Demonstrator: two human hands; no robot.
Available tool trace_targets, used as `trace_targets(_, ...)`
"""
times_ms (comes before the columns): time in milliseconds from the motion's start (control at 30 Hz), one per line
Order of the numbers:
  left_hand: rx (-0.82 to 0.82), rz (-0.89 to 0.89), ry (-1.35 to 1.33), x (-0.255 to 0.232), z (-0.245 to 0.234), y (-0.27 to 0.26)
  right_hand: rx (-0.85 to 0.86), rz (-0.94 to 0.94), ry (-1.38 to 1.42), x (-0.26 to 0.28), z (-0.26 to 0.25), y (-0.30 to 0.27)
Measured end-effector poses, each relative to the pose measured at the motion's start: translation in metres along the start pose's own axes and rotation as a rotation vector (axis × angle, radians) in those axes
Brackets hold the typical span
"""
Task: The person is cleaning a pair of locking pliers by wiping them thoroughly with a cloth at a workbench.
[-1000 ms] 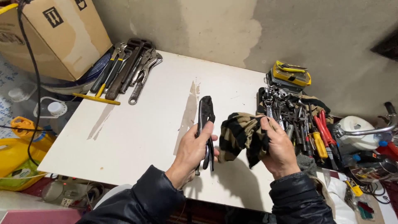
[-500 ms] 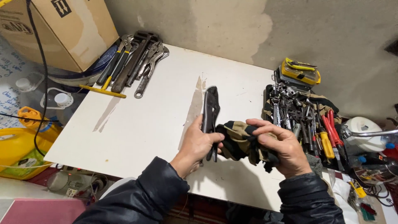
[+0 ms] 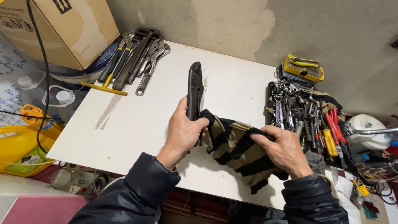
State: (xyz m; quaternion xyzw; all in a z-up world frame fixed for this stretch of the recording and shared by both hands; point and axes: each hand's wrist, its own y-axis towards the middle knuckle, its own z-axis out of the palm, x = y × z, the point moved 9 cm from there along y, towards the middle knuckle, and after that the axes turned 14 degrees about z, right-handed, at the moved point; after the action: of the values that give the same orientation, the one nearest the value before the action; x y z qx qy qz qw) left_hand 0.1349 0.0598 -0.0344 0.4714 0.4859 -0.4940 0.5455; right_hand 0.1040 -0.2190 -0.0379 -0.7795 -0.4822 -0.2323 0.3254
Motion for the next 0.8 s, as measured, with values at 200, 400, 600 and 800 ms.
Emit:
trace_targets(200,-0.007,-0.046,-0.216,0.012,0.004,0.002,0.206,-0.088,0.692,-0.007,0.012,-0.006)
trace_targets(400,0.068,-0.091,-0.205,0.012,0.023,-0.015,0.326,-0.033,1.083,-0.012,0.022,0.002)
trace_targets(600,0.002,-0.075,-0.157,-0.005,0.013,-0.016,0.252,0.13,0.734,0.002,0.034,-0.016)
trace_targets(800,0.008,-0.096,-0.215,-0.002,0.012,-0.018,0.164,-0.002,-0.513,-0.011,0.055,-0.005)
